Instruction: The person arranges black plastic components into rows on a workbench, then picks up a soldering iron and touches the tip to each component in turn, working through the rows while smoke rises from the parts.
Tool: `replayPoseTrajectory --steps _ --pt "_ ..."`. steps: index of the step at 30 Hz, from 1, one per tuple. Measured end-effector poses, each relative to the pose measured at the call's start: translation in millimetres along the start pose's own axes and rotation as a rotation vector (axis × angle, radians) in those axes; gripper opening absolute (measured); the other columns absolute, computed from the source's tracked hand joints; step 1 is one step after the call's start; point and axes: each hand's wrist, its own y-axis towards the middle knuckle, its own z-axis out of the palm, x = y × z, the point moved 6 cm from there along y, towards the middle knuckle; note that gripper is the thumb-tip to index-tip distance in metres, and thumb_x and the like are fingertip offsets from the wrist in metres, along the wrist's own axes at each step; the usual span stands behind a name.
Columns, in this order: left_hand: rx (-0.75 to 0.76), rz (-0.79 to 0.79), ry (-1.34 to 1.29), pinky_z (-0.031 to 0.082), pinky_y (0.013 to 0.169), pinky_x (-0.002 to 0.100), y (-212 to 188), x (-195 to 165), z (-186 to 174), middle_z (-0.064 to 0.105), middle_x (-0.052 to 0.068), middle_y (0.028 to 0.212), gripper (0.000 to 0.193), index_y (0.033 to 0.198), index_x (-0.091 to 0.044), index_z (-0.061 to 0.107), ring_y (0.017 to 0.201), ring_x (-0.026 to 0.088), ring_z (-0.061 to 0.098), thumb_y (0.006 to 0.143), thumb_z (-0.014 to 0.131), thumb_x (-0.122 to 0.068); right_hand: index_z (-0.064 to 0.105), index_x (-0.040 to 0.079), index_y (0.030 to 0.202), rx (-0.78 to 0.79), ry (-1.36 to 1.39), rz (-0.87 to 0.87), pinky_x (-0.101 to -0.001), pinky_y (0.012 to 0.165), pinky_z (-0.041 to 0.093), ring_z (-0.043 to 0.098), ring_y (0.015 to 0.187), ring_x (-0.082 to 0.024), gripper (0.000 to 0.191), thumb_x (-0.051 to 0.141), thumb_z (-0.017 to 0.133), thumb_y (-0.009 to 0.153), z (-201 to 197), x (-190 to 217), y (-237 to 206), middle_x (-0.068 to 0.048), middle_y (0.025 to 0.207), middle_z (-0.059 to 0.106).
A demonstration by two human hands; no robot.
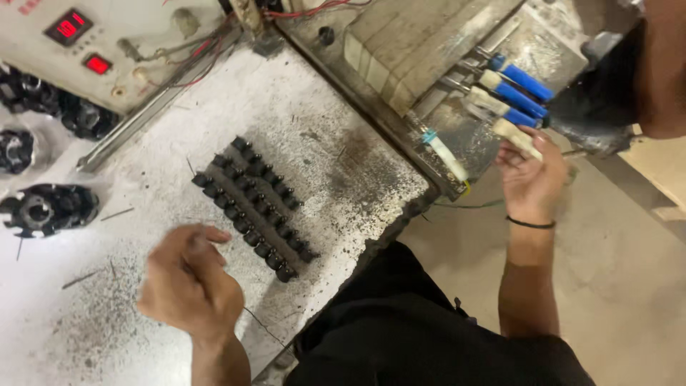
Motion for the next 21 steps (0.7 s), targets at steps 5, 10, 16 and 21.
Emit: replayPoseTrajectory --steps 5,10,16,21 --pt "0.325 0.105 -0.151 0.049 0.047 0.025 -51 -51 33 0.074 0.010 0.082 0.019 0.109 0.003 0.062 0.061 0.013 0.069 0.092 0.062 0.011 0.065 -0.012 0.132 0.181 0.296 0.458 -0.0362 0.089 0.058 0.073 0.101 -0.027 0.054 0.032 0.062 0.102 41 -38 16 -0.022 0.118 0.074" --pt "0.410 -0.060 -0.411 0.059 0.063 0.032 -92 -64 63 0.074 0.012 0.083 0.021 0.106 0.001 0.064 0.072 0.023 0.076 0.087 0.062 0.011 0.076 0.002 0.119 0.082 -0.910 -0.243 -0.0436 0.074 0.054 0.069 0.088 -0.033 0.026 0.016 0.073 0.098 39 17 31 -0.024 0.106 0.073" --pt "0.590 -0.127 -0.598 0.059 0.063 0.033 -117 -82 99 0.073 0.013 0.082 0.021 0.108 0.001 0.067 0.071 0.026 0.076 0.089 0.063 0.010 0.078 0.011 0.105 0.146 -1.583 -0.794 -0.0432 0.085 0.057 0.070 0.098 -0.034 0.011 0.012 0.076 0.095 35 38 70 -0.017 0.109 0.072" --pt "0.614 -0.206 -0.589 0.058 0.058 0.032 -115 -77 94 0.074 0.012 0.081 0.018 0.108 0.000 0.069 0.066 0.024 0.075 0.091 0.064 0.007 0.078 0.005 0.110 0.167 -1.793 -0.899 -0.0502 0.081 0.053 0.064 0.098 -0.042 0.022 0.016 0.081 0.091 28 47 122 -0.019 0.106 0.071"
